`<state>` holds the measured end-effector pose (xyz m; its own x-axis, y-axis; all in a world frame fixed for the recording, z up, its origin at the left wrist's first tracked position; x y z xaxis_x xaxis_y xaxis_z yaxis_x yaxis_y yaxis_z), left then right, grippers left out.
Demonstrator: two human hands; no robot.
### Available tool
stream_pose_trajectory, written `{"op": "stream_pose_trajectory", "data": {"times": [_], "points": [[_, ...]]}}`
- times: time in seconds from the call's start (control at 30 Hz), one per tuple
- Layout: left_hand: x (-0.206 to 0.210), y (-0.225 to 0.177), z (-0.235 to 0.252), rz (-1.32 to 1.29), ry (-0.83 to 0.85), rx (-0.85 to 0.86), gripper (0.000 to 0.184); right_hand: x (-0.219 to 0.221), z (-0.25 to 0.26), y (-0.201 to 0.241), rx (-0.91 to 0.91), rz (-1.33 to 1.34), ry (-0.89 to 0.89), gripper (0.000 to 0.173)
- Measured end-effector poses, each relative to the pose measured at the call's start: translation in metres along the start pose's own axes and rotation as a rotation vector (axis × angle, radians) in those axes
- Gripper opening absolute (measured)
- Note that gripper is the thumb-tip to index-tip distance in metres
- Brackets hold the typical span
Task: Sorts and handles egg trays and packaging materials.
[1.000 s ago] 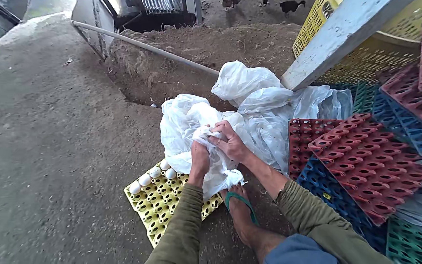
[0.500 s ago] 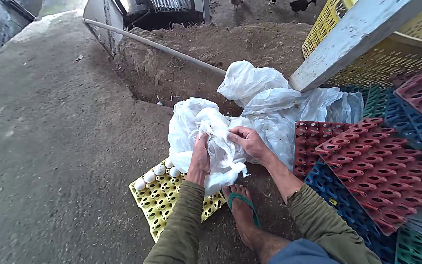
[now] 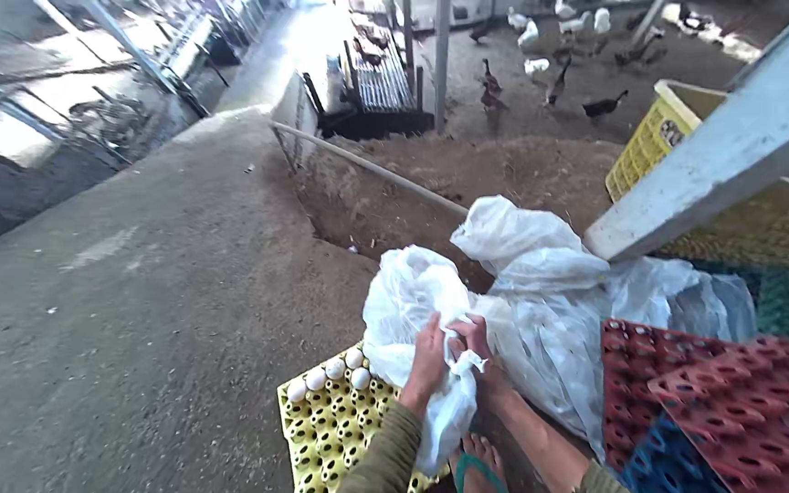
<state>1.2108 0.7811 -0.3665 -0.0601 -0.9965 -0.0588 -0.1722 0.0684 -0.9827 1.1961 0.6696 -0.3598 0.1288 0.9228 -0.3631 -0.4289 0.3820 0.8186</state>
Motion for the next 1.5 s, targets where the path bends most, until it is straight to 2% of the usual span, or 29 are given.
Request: {"op": "stream_pose_trajectory", "data": {"times": [0.1, 0.2, 0.23, 0.27, 0.3, 0.33, 0.4, 0.43, 0.47, 0.5, 0.63, 0.7, 0.77, 0.83, 0.87, 0.9, 0.93, 1.07, 1.1, 1.17, 1.27, 1.33, 1.5], "points": [[-0.001, -0.008, 0.001, 0.158, 0.030, 0.126, 0.040, 0.002, 0.010, -0.007, 0.350, 0.307, -0.026, 0.025], [-0.007, -0.008, 0.002, 0.152, -0.046, 0.215, 0.030, 0.006, 0.005, -0.017, 0.664, 0.618, -0.060, 0.034], [-0.008, -0.009, 0.001, 0.142, -0.069, 0.205, 0.028, 0.007, 0.005, -0.019, 0.761, 0.667, -0.062, 0.032], [-0.008, -0.009, 0.000, 0.134, -0.100, 0.198, 0.025, 0.006, 0.005, -0.019, 0.783, 0.648, -0.047, 0.031], [-0.006, -0.007, -0.001, 0.130, -0.138, 0.191, 0.023, 0.003, 0.007, -0.016, 0.722, 0.551, -0.007, 0.033], [-0.004, -0.005, -0.001, 0.131, -0.161, 0.161, 0.024, -0.002, 0.010, -0.008, 0.578, 0.375, 0.075, 0.037], [-0.002, 0.003, 0.000, 0.063, -0.075, 0.034, 0.036, -0.007, 0.019, 0.013, 0.157, -0.007, 0.219, 0.031], [-0.002, 0.005, 0.000, 0.012, -0.018, -0.004, 0.040, -0.006, 0.021, 0.019, 0.034, -0.092, 0.254, 0.029], [-0.003, 0.005, 0.000, 0.011, 0.024, -0.022, 0.042, -0.006, 0.022, 0.018, 0.017, -0.103, 0.263, 0.028], [-0.004, 0.004, 0.001, 0.055, 0.039, -0.015, 0.039, -0.004, 0.022, 0.011, 0.103, -0.042, 0.255, 0.029], [-0.008, 0.003, -0.005, 0.175, 0.051, 0.062, 0.032, 0.006, 0.002, -0.016, 0.790, 0.525, 0.112, 0.046], [-0.004, 0.006, -0.005, 0.183, 0.053, 0.063, 0.031, 0.004, 0.001, -0.016, 0.900, 0.597, 0.082, 0.045], [0.000, 0.010, -0.002, 0.218, 0.053, 0.030, 0.033, -0.001, 0.001, -0.012, 0.751, 0.403, 0.180, 0.046], [0.002, 0.016, 0.001, 0.200, 0.108, -0.072, 0.039, -0.008, 0.003, 0.000, 0.402, 0.060, 0.317, 0.041], [0.002, 0.020, 0.002, 0.158, 0.140, -0.093, 0.040, -0.009, 0.005, 0.005, 0.228, -0.052, 0.338, 0.033], [0.002, 0.019, 0.003, 0.138, 0.157, -0.085, 0.041, -0.010, 0.008, 0.005, 0.132, -0.083, 0.337, 0.028], [0.002, 0.017, 0.004, 0.147, 0.160, -0.055, 0.040, -0.010, 0.009, 0.000, 0.135, -0.059, 0.326, 0.028], [-0.007, -0.001, -0.001, 0.238, 0.096, 0.116, 0.041, -0.003, 0.008, -0.015, 0.563, 0.232, 0.247, 0.039], [-0.009, -0.002, -0.003, 0.238, 0.073, 0.159, 0.041, -0.002, 0.007, -0.016, 0.619, 0.273, 0.243, 0.039], [-0.011, 0.002, -0.007, 0.120, 0.043, 0.166, 0.042, -0.002, 0.002, -0.016, 0.618, 0.249, 0.262, 0.038], [-0.011, 0.015, -0.007, -0.231, -0.023, -0.012, 0.043, -0.002, -0.003, -0.024, 0.477, 0.109, 0.319, 0.034], [-0.015, 0.016, -0.009, -0.365, -0.066, -0.087, 0.044, -0.003, -0.014, -0.033, 0.398, 0.060, 0.391, 0.033], [-0.013, 0.020, -0.011, -0.576, -0.070, -0.181, 0.046, -0.023, -0.014, -0.048, 0.455, 0.126, 0.380, 0.033]]}}
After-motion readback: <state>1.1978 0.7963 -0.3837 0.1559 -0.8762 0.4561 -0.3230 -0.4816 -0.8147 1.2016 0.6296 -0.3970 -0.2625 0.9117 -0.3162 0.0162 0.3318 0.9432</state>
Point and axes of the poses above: each hand's wrist, its own z-axis towards the middle knuckle, its own x-axis out of the palm, y = z × x, the point moved 6 cm from there along z, towards the middle knuckle, and after that the axes turned 2 degrees about -z, right-handed, at the moved point
